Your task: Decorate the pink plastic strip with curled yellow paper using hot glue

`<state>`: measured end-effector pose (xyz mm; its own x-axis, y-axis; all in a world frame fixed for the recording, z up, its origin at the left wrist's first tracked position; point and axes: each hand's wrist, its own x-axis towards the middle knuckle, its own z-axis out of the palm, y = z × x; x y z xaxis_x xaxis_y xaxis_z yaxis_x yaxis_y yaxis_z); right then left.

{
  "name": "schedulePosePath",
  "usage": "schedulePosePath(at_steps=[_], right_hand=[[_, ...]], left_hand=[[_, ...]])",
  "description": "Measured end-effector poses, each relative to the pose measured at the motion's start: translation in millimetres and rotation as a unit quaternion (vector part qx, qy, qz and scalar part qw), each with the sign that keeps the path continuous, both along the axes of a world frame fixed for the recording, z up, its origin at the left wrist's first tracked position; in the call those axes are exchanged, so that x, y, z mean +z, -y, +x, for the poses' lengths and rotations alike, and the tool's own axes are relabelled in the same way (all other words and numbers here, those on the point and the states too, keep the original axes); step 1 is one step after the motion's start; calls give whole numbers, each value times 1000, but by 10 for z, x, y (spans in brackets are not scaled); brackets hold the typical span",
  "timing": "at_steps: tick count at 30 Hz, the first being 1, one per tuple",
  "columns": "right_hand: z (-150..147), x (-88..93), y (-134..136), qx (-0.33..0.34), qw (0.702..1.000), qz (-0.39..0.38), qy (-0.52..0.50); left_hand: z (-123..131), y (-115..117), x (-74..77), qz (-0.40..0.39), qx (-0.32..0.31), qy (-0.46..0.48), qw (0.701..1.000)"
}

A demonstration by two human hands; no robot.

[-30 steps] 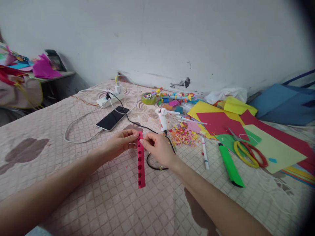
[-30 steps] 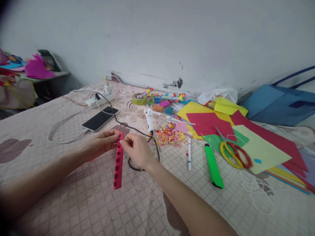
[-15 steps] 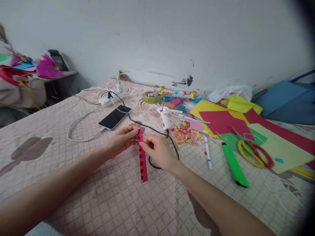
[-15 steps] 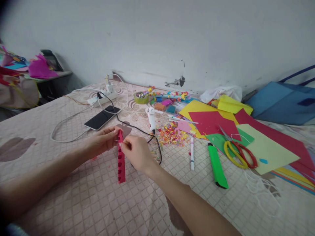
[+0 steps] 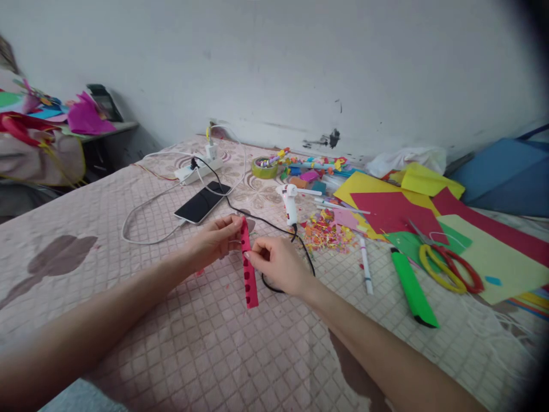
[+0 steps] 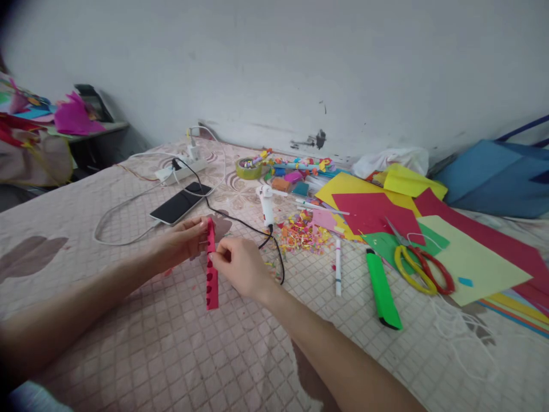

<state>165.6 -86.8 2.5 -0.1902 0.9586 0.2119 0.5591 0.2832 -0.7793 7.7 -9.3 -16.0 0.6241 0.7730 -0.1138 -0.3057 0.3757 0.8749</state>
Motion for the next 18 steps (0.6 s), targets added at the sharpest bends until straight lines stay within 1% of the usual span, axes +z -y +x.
schedulePosePath(at_steps=[2,7,12,14,18], right_hand=[[-8,-20,0,0,1000,-2,4],[-14,-41,-6,15,999,-45,20],[-19,-29,3,2,1000,-18,22],[-11,-37,-4,-1,1000,-21,15],[25,-54,-31,16,997,-72,3]], left_hand=[[-2,1,3,-4,1,-6,1000],[-11,-47,-2,-14,23,20,999],[-16,-50,-23,15,8,-1,1000],[-15,-36,-11,23,8,-15,1000],[-18,-36,35,22,40,-18,999]])
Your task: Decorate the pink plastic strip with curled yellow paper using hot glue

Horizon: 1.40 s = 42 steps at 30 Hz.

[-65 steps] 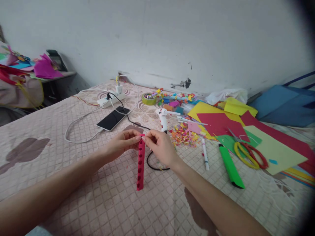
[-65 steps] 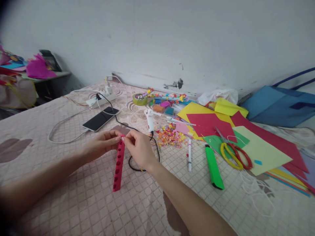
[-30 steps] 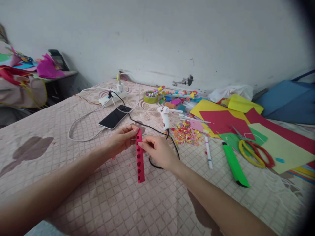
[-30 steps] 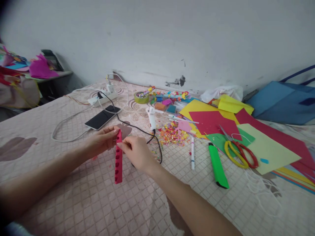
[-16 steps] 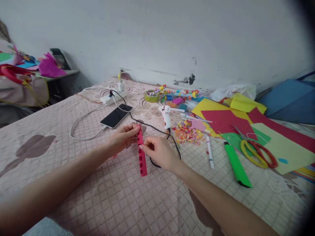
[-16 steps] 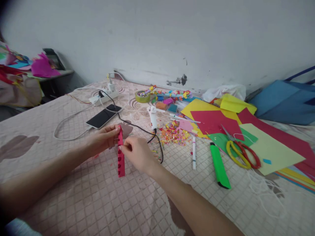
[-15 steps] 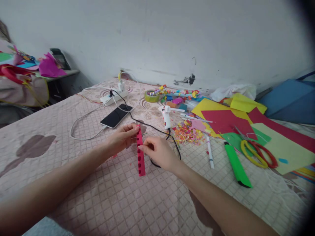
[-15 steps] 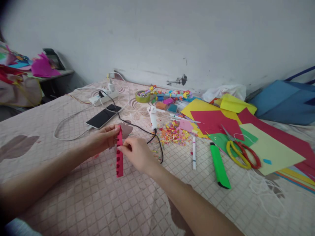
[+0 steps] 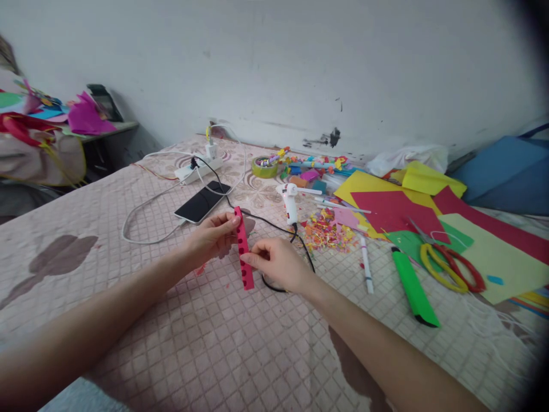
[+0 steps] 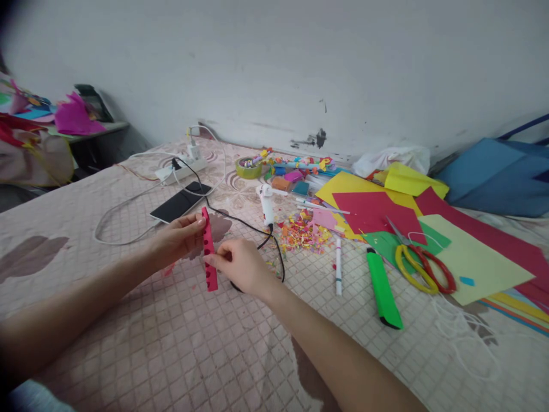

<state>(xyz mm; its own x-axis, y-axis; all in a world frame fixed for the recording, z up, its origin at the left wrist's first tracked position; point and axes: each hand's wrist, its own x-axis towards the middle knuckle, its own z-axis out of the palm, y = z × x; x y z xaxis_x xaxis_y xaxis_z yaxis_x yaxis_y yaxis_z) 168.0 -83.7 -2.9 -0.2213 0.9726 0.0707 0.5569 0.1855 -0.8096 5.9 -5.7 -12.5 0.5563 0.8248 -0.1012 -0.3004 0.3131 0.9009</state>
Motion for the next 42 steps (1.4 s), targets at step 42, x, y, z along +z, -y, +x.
schedulePosePath(at_steps=[42], right_hand=[[115,-38,-67,-6,987,-78,-139]], left_hand=[[-48,-82,18,-12,2,41,999]])
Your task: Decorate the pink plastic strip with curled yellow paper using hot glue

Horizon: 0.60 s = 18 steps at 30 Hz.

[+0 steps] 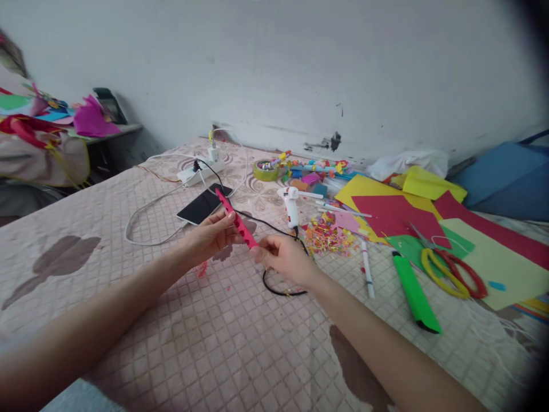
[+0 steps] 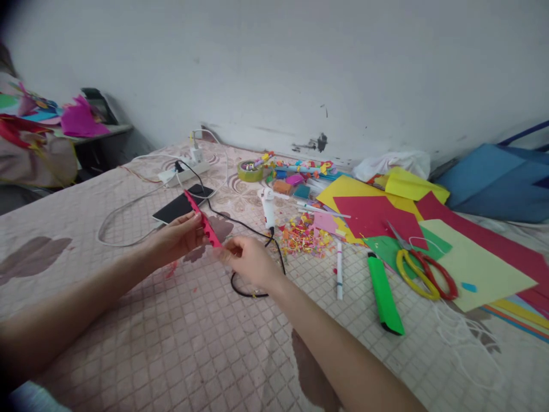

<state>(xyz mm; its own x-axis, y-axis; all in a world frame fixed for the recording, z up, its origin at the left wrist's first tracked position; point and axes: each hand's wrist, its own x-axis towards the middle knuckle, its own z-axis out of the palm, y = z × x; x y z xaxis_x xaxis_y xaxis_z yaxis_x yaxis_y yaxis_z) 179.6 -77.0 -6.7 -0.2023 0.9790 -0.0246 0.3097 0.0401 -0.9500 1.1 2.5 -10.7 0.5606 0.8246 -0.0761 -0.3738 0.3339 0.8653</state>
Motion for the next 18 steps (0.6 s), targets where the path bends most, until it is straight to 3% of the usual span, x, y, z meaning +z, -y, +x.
schedulePosePath(at_steps=[3,9,13,18], right_hand=[[22,-8,-12,20,987,-81,-137],[42,33,-7,52,947,-171,-266],[38,81,2,27,953,-177,-244],[-7,16,4,14,980,-99,-171]], left_hand=[[0,-15,-6,-12,-11,30,999],[-11,-9,-10,36,-21,34,999],[-6,0,-23,66,-34,8,997],[-2,10,-35,80,-33,-21,996]])
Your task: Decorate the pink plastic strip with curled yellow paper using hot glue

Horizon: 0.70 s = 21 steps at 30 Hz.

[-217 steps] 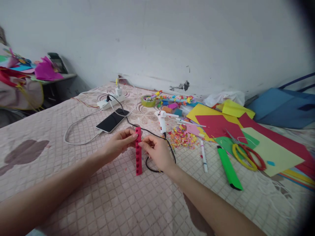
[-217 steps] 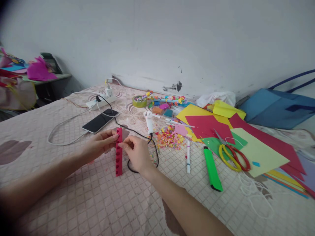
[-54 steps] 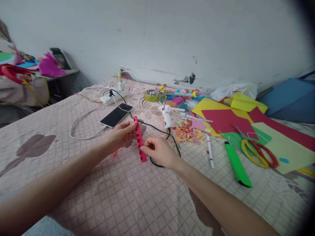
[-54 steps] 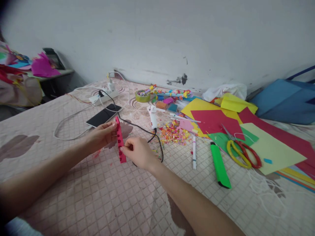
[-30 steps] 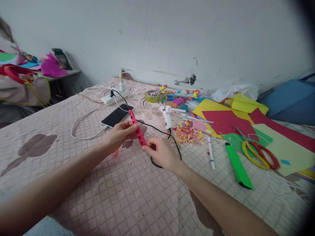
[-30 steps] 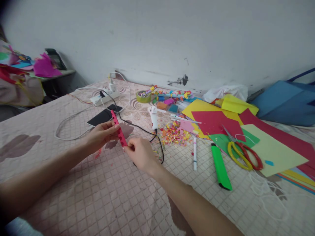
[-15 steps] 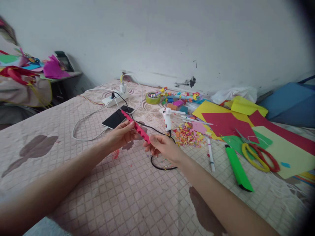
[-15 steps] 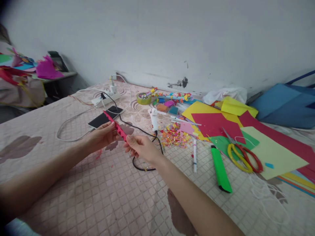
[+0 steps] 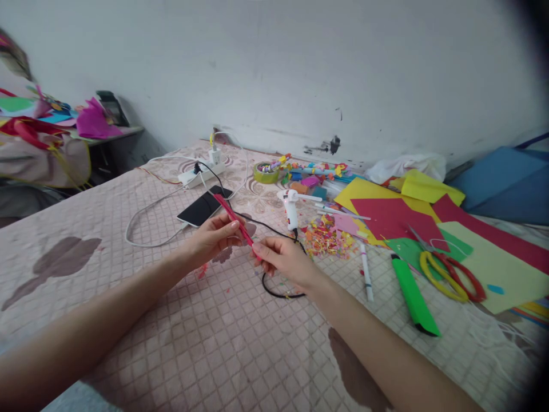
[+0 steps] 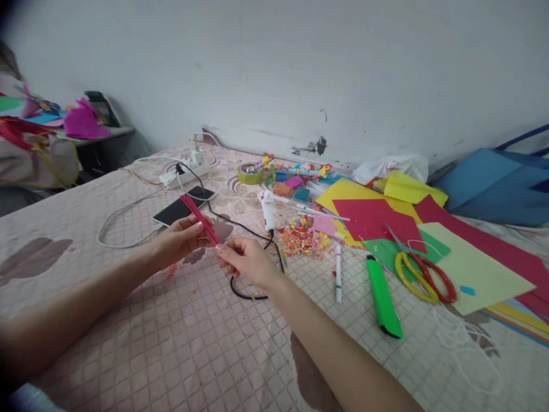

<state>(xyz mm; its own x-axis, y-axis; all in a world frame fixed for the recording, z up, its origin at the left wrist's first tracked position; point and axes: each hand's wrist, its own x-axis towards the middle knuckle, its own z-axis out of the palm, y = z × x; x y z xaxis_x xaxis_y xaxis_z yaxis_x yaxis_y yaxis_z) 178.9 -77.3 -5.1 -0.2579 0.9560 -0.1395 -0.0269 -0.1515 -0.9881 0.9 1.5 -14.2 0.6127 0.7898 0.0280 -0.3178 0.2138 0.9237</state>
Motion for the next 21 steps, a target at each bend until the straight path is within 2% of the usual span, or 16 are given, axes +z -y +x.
schedulePosePath(at_steps=[3,7,16,21], right_hand=[[-8,-52,-22,-28,999,24,9],[9,-63,-55,-90,996,13,-22],[42,-37,-80,-111,989,-6,-101],[69,-103,-116,-157,982,81,-65]], left_hand=[[2,10,11,-2,-1,-8,1000],[6,22,22,9,-19,-9,1000],[8,19,-32,15,-56,-34,998],[39,71,-24,10,-74,-75,994]])
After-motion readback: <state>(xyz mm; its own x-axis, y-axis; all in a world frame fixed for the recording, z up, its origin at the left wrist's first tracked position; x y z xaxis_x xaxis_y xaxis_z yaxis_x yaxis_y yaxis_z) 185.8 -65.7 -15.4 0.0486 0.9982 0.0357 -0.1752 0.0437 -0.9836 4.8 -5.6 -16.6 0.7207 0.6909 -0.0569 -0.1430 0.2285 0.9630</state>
